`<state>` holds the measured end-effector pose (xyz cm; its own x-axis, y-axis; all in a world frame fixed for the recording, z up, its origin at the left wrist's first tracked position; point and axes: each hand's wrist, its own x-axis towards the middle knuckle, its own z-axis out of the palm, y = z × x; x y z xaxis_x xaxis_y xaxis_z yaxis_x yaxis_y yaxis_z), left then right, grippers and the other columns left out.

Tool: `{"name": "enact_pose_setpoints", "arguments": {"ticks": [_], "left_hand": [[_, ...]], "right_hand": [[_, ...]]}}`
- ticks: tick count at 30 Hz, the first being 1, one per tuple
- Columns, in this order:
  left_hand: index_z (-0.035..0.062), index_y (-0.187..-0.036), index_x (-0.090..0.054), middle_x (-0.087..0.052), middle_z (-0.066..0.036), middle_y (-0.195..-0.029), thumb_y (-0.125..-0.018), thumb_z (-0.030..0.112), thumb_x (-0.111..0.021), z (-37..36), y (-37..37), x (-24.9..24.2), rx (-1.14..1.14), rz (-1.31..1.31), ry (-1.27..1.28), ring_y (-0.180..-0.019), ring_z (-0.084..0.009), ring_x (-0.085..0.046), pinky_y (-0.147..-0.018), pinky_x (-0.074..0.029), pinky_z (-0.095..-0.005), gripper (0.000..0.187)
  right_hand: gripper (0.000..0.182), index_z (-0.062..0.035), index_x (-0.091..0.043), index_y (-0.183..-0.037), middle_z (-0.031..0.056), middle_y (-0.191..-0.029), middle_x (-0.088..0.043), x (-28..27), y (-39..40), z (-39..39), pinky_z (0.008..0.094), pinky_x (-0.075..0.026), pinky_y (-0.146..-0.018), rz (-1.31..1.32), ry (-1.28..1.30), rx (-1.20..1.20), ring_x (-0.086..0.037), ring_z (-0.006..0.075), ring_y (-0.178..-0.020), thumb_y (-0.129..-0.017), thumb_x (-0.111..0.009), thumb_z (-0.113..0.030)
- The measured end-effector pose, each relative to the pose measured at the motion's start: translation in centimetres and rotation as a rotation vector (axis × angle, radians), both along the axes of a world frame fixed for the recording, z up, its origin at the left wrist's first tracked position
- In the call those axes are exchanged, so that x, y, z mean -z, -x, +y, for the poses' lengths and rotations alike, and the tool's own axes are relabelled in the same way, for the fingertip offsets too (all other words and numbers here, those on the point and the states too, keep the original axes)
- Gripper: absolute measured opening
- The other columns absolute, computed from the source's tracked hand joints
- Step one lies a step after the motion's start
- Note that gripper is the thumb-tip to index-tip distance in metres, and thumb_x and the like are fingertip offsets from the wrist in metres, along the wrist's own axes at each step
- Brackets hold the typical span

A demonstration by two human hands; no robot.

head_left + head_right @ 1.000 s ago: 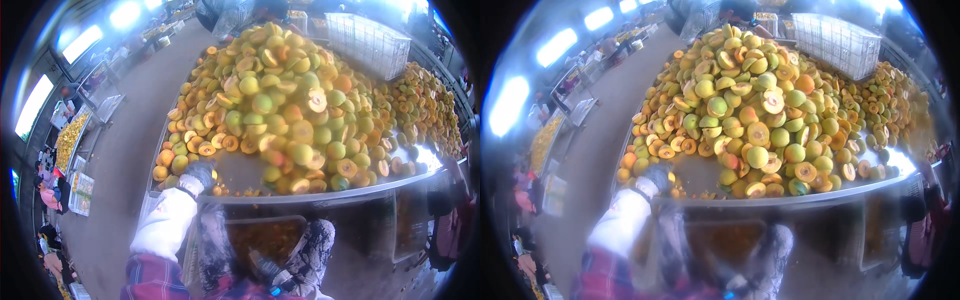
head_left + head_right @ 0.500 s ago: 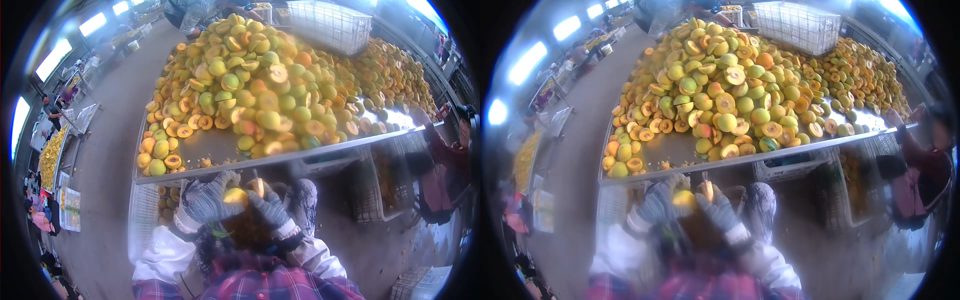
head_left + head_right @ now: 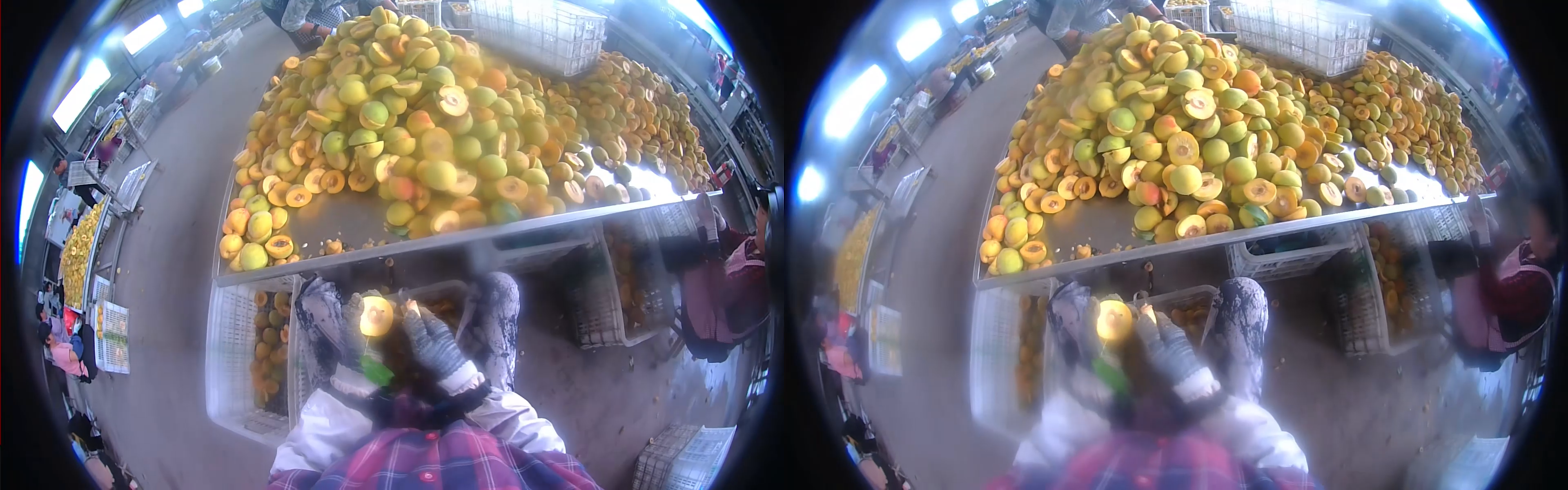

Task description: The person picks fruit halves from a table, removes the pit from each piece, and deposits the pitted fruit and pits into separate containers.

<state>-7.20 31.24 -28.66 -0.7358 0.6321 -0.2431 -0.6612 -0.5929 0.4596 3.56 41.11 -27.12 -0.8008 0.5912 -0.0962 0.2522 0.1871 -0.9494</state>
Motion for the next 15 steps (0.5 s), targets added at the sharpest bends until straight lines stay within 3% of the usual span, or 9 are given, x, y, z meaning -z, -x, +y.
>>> {"name": "enact_pose_setpoints", "arguments": {"ticks": [1,2,5,8,9,10,13,14,15], "left_hand": [[-0.0014,-0.123,-0.053,-0.062,-0.014,-0.109,-0.101,0.024,-0.045,-0.1,0.1,-0.9,0.004,-0.020,0.048,-0.102,-0.0217,-0.060,-0.090,-0.051,-0.0290,0.035],[-0.0016,-0.123,-0.053,-0.061,-0.014,-0.109,-0.100,0.024,-0.046,-0.2,0.1,-1.4,0.010,-0.040,0.097,-0.102,-0.0218,-0.061,-0.090,-0.051,-0.0293,0.035],[-0.0023,-0.122,-0.052,-0.061,-0.015,-0.109,-0.100,0.026,-0.048,-0.2,-0.1,-1.8,0.041,-0.104,0.238,-0.100,-0.0222,-0.061,-0.090,-0.051,-0.0301,0.037],[-0.0027,-0.124,-0.051,-0.060,-0.016,-0.111,-0.097,0.024,-0.053,-0.1,0.1,4.1,-0.138,-0.032,0.239,-0.100,-0.0237,-0.061,-0.088,-0.052,-0.0348,0.038],[-0.0027,-0.124,-0.051,-0.060,-0.016,-0.111,-0.097,0.024,-0.053,0.0,-0.2,3.5,-0.131,-0.034,0.242,-0.100,-0.0237,-0.061,-0.088,-0.052,-0.0348,0.038],[-0.0031,-0.124,-0.050,-0.060,-0.017,-0.111,-0.096,0.022,-0.054,0.3,-0.7,1.7,-0.207,0.291,0.377,-0.100,-0.0251,-0.061,-0.088,-0.052,-0.0357,0.039],[-0.0043,-0.126,-0.048,-0.058,-0.020,-0.113,-0.092,0.016,-0.057,1.1,-2.3,-4.0,-0.423,1.283,0.744,-0.101,-0.0293,-0.060,-0.088,-0.051,-0.0387,0.040],[-0.0047,-0.126,-0.047,-0.058,-0.021,-0.114,-0.091,0.014,-0.058,1.3,-2.5,-4.7,-0.491,1.620,0.854,-0.101,-0.0308,-0.060,-0.088,-0.051,-0.0397,0.041],[-0.0049,-0.125,-0.048,-0.058,-0.021,-0.113,-0.091,0.014,-0.058,1.6,-3.0,-5.0,-0.584,1.707,0.930,-0.100,-0.0309,-0.060,-0.087,-0.051,-0.0398,0.041]], "right_hand": [[0.041,-0.0130,-0.050,-0.134,0.0116,-0.125,-0.056,0.8,-0.3,0.9,0.0418,-0.033,-0.108,0.124,-0.187,-0.176,-0.051,0.0334,-0.118,-0.102,-0.037,-0.035],[0.041,-0.0130,-0.050,-0.134,0.0116,-0.125,-0.056,1.4,-0.8,0.8,0.0418,-0.033,-0.108,0.121,-0.181,-0.173,-0.051,0.0334,-0.118,-0.102,-0.037,-0.035],[0.040,-0.0147,-0.044,-0.139,0.0144,-0.126,-0.056,-2.9,-1.7,0.8,0.0443,-0.032,-0.109,-0.019,0.079,-0.283,-0.049,0.0385,-0.121,-0.101,-0.036,-0.026],[0.044,-0.0152,-0.039,-0.142,0.0166,-0.127,-0.055,-4.2,-1.6,0.5,0.0449,-0.035,-0.106,-0.085,-0.265,-0.436,-0.049,0.0432,-0.120,-0.099,-0.036,-0.019],[0.043,-0.0103,-0.042,-0.140,0.0205,-0.120,-0.058,-3.4,-1.5,0.2,0.0429,-0.043,-0.094,-0.009,-0.347,-0.378,-0.055,0.0404,-0.107,-0.097,-0.042,-0.016],[0.043,-0.0053,-0.046,-0.137,0.0244,-0.113,-0.060,-2.8,-1.5,-0.1,0.0410,-0.050,-0.081,0.067,-0.430,-0.319,-0.061,0.0376,-0.095,-0.095,-0.047,-0.013],[0.042,-0.0048,-0.047,-0.136,0.0242,-0.111,-0.061,-1.9,-1.3,-0.9,0.0409,-0.050,-0.080,-0.060,-0.082,-0.288,-0.061,0.0377,-0.094,-0.095,-0.050,-0.016],[0.042,-0.0048,-0.047,-0.136,0.0242,-0.111,-0.061,-1.2,-1.4,-1.2,0.0409,-0.050,-0.080,-0.061,-0.079,-0.286,-0.061,0.0377,-0.094,-0.095,-0.050,-0.016],[0.037,-0.0040,-0.051,-0.131,0.0237,-0.109,-0.061,-0.8,-1.5,-1.5,0.0394,-0.049,-0.081,0.001,-0.233,-0.274,-0.061,0.0363,-0.095,-0.098,-0.048,-0.019]]}}
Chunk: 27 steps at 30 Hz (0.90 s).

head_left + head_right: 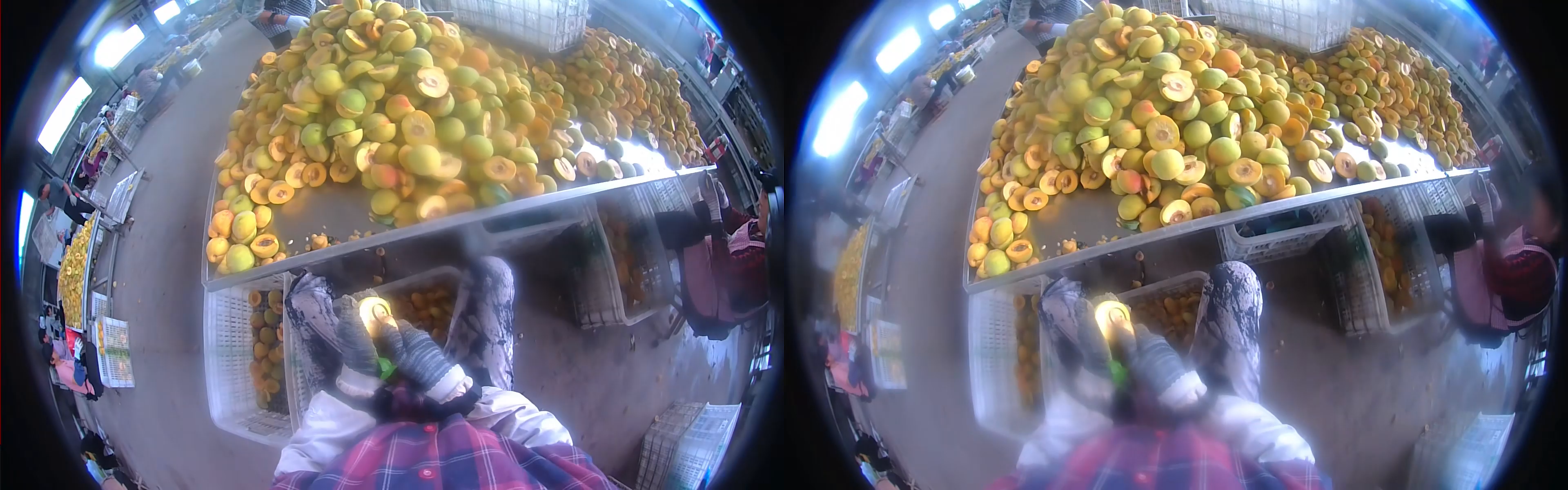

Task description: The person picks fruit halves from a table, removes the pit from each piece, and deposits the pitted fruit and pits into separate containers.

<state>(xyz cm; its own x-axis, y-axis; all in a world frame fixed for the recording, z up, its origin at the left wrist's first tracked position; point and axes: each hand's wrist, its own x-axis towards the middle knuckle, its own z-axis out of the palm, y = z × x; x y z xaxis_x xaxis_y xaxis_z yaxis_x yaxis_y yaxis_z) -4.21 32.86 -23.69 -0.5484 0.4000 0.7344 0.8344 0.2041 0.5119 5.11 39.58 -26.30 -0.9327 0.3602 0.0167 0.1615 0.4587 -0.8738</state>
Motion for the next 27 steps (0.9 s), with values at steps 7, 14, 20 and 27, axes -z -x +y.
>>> {"name": "enact_pose_setpoints", "arguments": {"ticks": [7,14,20,27], "left_hand": [[-0.0059,-0.120,-0.052,-0.061,-0.020,-0.104,-0.088,0.011,-0.055,2.5,-1.4,0.6,-0.402,0.114,-0.091,-0.092,-0.0320,-0.062,-0.083,-0.051,-0.0406,0.036],[-0.0052,-0.111,-0.057,-0.064,-0.018,-0.097,-0.086,0.011,-0.055,2.8,-1.5,1.1,-0.337,0.111,-0.075,-0.085,-0.0321,-0.063,-0.078,-0.051,-0.0397,0.030],[-0.0014,-0.102,-0.063,-0.065,-0.012,-0.093,-0.098,0.022,-0.052,0.5,1.3,2.2,0.291,-0.777,-0.176,-0.081,-0.0189,-0.061,-0.073,-0.049,-0.0301,0.027],[-0.0004,-0.097,-0.065,-0.065,-0.011,-0.082,-0.101,0.031,-0.046,2.8,3.4,-0.1,0.392,-1.646,-0.279,-0.071,-0.0157,-0.061,-0.063,-0.049,-0.0266,0.036]], "right_hand": [[0.035,-0.0020,-0.057,-0.123,0.0086,-0.110,-0.064,4.1,0.9,-2.8,0.0291,-0.047,-0.085,-0.138,0.679,0.279,-0.060,0.0168,-0.097,-0.102,-0.048,-0.028],[0.035,-0.0027,-0.061,-0.118,0.0021,-0.106,-0.064,7.5,0.2,-2.8,0.0234,-0.046,-0.085,0.079,0.951,0.303,-0.057,0.0109,-0.098,-0.101,-0.051,-0.032],[0.039,-0.0020,-0.061,-0.118,0.0041,-0.107,-0.064,6.2,-1.2,-1.6,0.0231,-0.048,-0.082,0.214,1.949,0.219,-0.058,0.0116,-0.096,-0.098,-0.054,-0.035],[0.036,-0.0049,-0.062,-0.115,0.0032,-0.099,-0.064,4.3,0.1,1.6,0.0195,-0.049,-0.069,0.126,1.297,0.229,-0.060,0.0110,-0.083,-0.097,-0.056,-0.036]]}}
